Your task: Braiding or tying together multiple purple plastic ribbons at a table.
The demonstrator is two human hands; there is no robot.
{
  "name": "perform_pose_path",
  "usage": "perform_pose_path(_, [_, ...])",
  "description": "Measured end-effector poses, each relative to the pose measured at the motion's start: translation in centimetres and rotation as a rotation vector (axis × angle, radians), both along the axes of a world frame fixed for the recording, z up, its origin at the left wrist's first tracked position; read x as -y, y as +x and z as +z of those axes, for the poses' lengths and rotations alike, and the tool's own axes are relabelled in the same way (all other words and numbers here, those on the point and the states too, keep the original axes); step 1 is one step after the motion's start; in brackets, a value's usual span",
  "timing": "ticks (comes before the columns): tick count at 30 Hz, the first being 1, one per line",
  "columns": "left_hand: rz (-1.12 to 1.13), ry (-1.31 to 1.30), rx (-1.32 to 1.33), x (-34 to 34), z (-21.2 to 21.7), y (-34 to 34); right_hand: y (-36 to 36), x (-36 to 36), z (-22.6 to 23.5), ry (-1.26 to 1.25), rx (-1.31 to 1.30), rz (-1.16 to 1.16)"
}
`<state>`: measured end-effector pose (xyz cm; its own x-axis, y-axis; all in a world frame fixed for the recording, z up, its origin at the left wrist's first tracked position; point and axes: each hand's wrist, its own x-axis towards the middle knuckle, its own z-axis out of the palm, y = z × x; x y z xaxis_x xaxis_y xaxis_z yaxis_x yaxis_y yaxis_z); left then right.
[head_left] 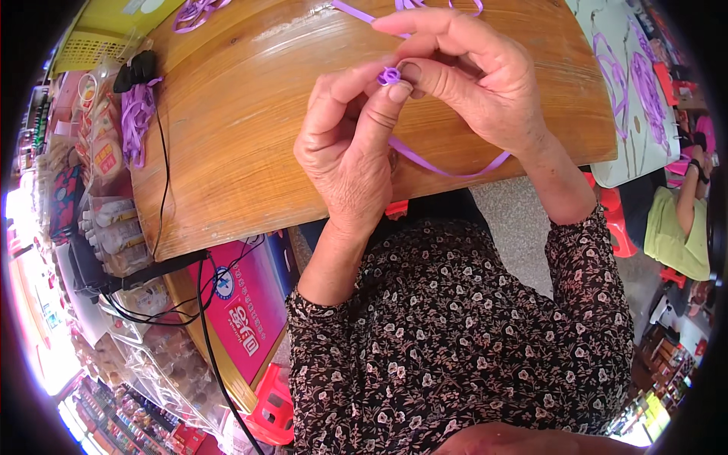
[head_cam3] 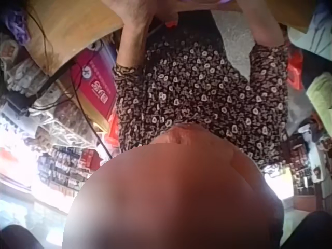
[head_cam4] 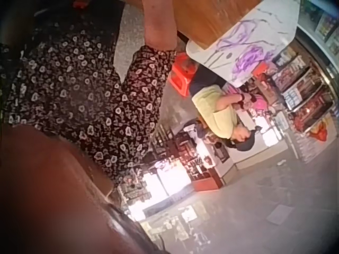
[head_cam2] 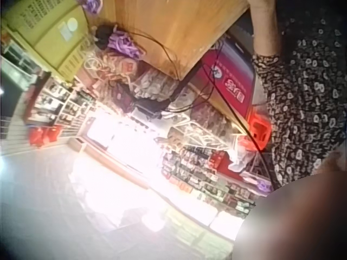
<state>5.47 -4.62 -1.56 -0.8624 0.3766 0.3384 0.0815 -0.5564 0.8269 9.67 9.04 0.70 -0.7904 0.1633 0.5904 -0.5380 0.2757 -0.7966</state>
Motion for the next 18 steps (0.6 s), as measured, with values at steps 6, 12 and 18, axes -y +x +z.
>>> perform_pose_path(6, [0.055, -0.05, -0.011, 0.7, 0.2, -0.2, -0.2, -0.5, 0.6, 0.166, -0.171, 0.034])
perform_pose_path(12, [0.048, -0.084, -0.084, 1.0, 0.6, -0.4, 0.1, 0.4, 0.9, 0.029, -0.171, 0.059])
perform_pose_path(18, [0.028, 0.062, 0.025, 1.2, 2.1, -0.1, -1.3, 0.0, 3.0, 0.46, -0.789, 0.193])
